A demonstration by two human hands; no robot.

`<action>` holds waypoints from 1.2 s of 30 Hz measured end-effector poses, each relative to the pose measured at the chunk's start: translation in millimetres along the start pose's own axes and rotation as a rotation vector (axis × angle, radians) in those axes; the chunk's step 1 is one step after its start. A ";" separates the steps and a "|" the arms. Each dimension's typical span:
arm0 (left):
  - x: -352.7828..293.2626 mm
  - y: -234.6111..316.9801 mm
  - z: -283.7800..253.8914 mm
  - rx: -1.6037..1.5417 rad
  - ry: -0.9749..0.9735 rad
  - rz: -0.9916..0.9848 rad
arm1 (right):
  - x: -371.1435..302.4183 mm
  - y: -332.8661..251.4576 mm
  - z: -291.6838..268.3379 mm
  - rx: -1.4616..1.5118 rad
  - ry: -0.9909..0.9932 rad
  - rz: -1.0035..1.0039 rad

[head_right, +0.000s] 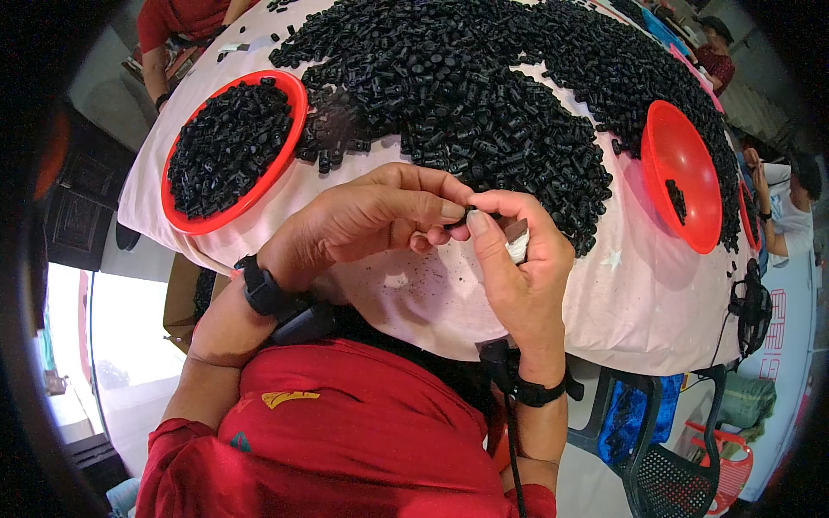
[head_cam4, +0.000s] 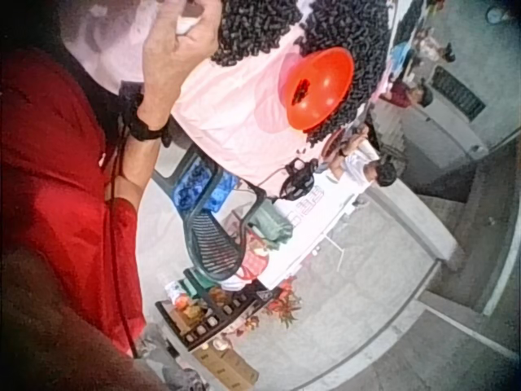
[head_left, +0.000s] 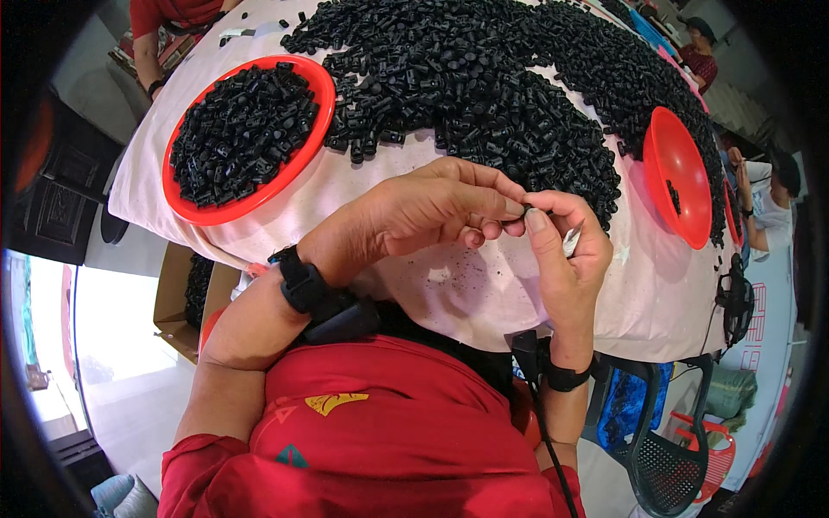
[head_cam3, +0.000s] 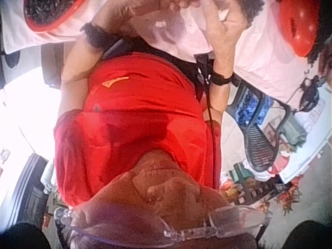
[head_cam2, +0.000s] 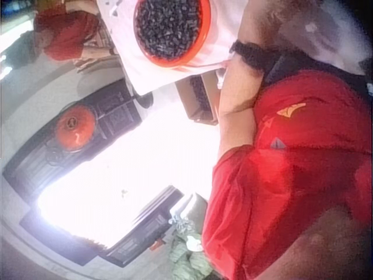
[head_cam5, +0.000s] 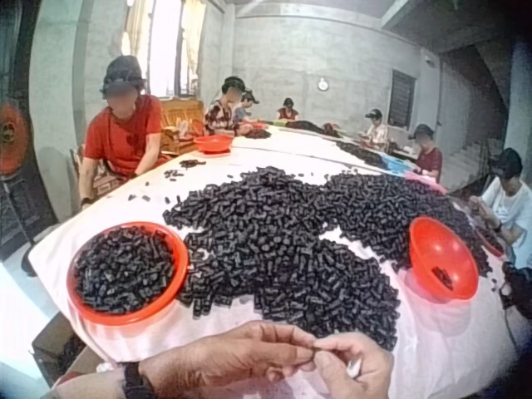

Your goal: The person picks up a black plastic toggle and a white plastic piece, fits them together, and places the assembled toggle into a red plate. This process is repeated multiple times as the person works through a large pile of components on the table.

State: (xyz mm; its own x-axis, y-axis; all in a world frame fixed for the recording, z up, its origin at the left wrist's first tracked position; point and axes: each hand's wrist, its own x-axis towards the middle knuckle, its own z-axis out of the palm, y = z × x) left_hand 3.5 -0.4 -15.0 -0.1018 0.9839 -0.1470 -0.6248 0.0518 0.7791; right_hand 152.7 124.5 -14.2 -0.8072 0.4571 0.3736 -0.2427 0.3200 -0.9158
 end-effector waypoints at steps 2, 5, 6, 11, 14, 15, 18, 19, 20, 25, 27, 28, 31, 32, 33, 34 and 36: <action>-0.8 0.8 1.4 -0.005 -0.004 0.001 | -0.2 -1.5 0.3 0.043 0.018 -0.010; -0.4 2.6 1.9 0.005 -0.019 0.011 | 0.8 -4.5 -2.2 0.028 0.020 0.017; -0.4 4.0 3.4 0.010 -0.011 0.009 | 1.8 -3.8 -3.2 0.027 0.018 0.020; -1.2 2.0 7.4 0.063 0.013 0.020 | 1.0 -6.3 -0.2 -0.014 0.014 -0.033; -2.0 2.8 8.0 0.044 0.019 0.023 | 0.4 -5.2 -1.8 -0.008 0.008 -0.005; -2.1 3.3 8.2 0.043 0.021 0.022 | 0.5 -5.6 -2.3 -0.008 0.007 -0.007; -3.6 4.4 9.2 0.049 0.019 0.028 | 0.5 -6.7 -2.7 0.042 0.028 0.007; -3.9 4.9 9.3 0.056 0.014 0.033 | 0.5 -6.8 -2.4 0.045 0.035 0.010; -3.6 4.7 8.9 0.056 0.013 0.032 | 0.6 -6.9 -2.3 0.047 0.041 0.012; -1.4 2.3 6.9 0.018 -0.003 0.033 | 0.7 -8.4 -2.5 0.008 0.053 0.003; -0.9 1.2 9.9 0.093 0.011 0.043 | -0.1 -7.9 -3.3 0.005 0.064 0.016; -1.4 0.9 10.6 0.170 0.029 0.055 | -0.4 -4.8 -4.3 -0.052 0.082 0.010; -1.7 2.3 9.1 0.052 0.021 -0.014 | 0.3 -6.2 -2.3 -0.065 0.118 0.002; -1.5 2.2 7.9 0.052 0.022 -0.014 | 0.6 -7.6 -1.5 -0.022 0.137 0.000; -1.0 1.3 6.0 0.030 0.010 -0.013 | 0.3 -6.9 -1.8 -0.022 0.136 0.000; -0.5 0.3 4.5 0.007 -0.003 -0.012 | -0.7 -5.4 -2.5 -0.017 0.104 0.016; -0.2 -1.0 2.7 -0.005 -0.010 -0.019 | -1.1 -4.9 -2.5 -0.011 0.072 0.031</action>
State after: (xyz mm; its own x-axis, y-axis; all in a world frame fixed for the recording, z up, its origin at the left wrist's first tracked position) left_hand 6.3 -0.1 -14.1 -0.0822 0.9844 -0.1559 -0.6307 0.0698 0.7729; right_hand 156.2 124.4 -9.7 -0.7734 0.5253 0.3549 -0.2116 0.3138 -0.9256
